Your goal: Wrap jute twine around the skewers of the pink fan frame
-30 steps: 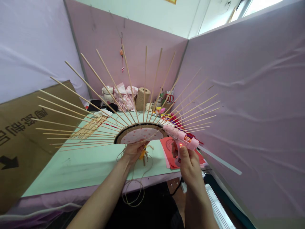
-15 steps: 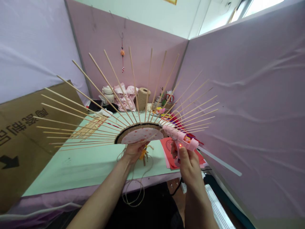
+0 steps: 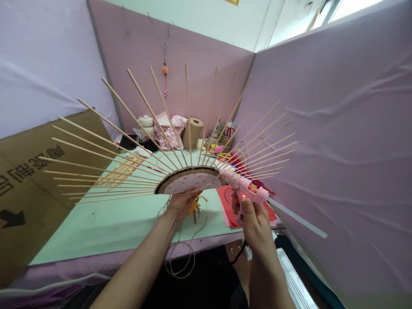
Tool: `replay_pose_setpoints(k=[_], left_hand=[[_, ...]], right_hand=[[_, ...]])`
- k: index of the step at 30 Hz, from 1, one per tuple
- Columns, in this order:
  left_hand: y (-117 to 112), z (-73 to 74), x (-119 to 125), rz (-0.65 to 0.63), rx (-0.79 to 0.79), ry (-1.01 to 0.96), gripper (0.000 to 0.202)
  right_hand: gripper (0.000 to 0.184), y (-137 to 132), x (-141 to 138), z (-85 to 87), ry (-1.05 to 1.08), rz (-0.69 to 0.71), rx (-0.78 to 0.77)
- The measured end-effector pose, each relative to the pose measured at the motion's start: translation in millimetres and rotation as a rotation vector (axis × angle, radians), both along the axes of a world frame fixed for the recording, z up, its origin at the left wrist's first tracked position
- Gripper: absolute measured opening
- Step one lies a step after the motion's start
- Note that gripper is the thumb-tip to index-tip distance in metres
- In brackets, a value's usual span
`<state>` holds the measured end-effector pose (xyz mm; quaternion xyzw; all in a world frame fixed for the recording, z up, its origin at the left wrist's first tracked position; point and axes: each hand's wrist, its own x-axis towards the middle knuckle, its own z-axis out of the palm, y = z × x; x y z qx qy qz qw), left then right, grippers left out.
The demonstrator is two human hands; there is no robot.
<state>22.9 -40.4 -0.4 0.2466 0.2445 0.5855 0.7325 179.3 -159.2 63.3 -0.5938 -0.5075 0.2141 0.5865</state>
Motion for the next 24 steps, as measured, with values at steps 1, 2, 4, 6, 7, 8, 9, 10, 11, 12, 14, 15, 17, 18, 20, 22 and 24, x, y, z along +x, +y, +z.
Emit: replay_pose_setpoints(k=[1, 2, 4, 6, 7, 8, 9, 10, 11, 12, 14, 15, 17, 18, 20, 22, 24], left_hand=[[-0.1, 0.1, 0.1, 0.0, -0.001, 0.001, 0.035], [-0.3, 0.4, 0.3, 0.002, -0.003, 0.001, 0.036], [-0.8, 1.3, 0.6, 0.003, -0.011, 0.003, 0.038], [-1.3, 2.0, 1.0, 0.007, -0.024, 0.012, 0.041], [-1.3, 2.1, 1.1, 0.01, -0.029, 0.017, 0.042], [-1.3, 2.0, 1.0, 0.011, -0.031, 0.026, 0.042], [-1.2, 1.8, 1.0, 0.012, -0.03, 0.037, 0.041], [-1.1, 1.5, 0.8, 0.014, -0.027, 0.047, 0.04], [-1.0, 1.3, 0.6, 0.016, -0.024, 0.051, 0.038], [-0.9, 1.4, 0.5, 0.015, -0.02, 0.053, 0.037], [-1.2, 2.4, 0.4, 0.016, -0.019, 0.047, 0.037], [-1.5, 3.4, 0.6, 0.019, -0.023, 0.041, 0.038], [-2.4, 5.9, 1.5, 0.024, -0.035, 0.041, 0.04], [-3.0, 7.0, 2.1, 0.029, -0.04, 0.043, 0.041], [-3.7, 8.5, 3.4, 0.042, -0.039, 0.046, 0.043], [-3.7, 8.6, 4.7, 0.054, -0.03, 0.044, 0.044], [-2.4, 7.6, 5.6, 0.079, -0.034, 0.029, 0.042]], right_hand=[[0.052, -0.3, 0.1, -0.2, -0.004, 0.0, -0.002], [0.051, -0.6, 0.4, -0.6, -0.009, 0.0, -0.006], [0.051, -0.9, 1.1, -1.7, -0.016, 0.0, -0.017], [0.05, -0.7, 1.8, -2.8, -0.019, 0.001, -0.017], [0.051, -0.4, 2.0, -3.3, -0.018, 0.002, -0.012], [0.051, -0.2, 2.1, -3.6, -0.017, 0.004, -0.005], [0.051, 0.0, 2.0, -3.8, -0.016, 0.005, 0.0], [0.051, 0.2, 1.9, -4.0, -0.014, 0.007, 0.001], [0.052, 0.2, 1.7, -4.1, -0.014, 0.008, -0.001], [0.052, 0.3, 1.6, -4.1, -0.015, 0.006, -0.005], [0.052, 0.2, 1.3, -3.6, -0.029, -0.007, -0.013], [0.052, 0.2, 1.3, -3.2, -0.04, -0.018, -0.014], [0.052, 0.2, 1.0, -2.0, -0.062, -0.032, -0.005], [0.051, 0.2, 0.7, -1.4, -0.065, -0.031, -0.002], [0.051, -0.2, -0.4, -0.6, -0.052, -0.016, 0.0], [0.051, -1.0, -2.1, -1.2, -0.012, 0.013, -0.001], [0.05, -1.3, -4.2, -3.0, 0.036, 0.079, 0.016]])
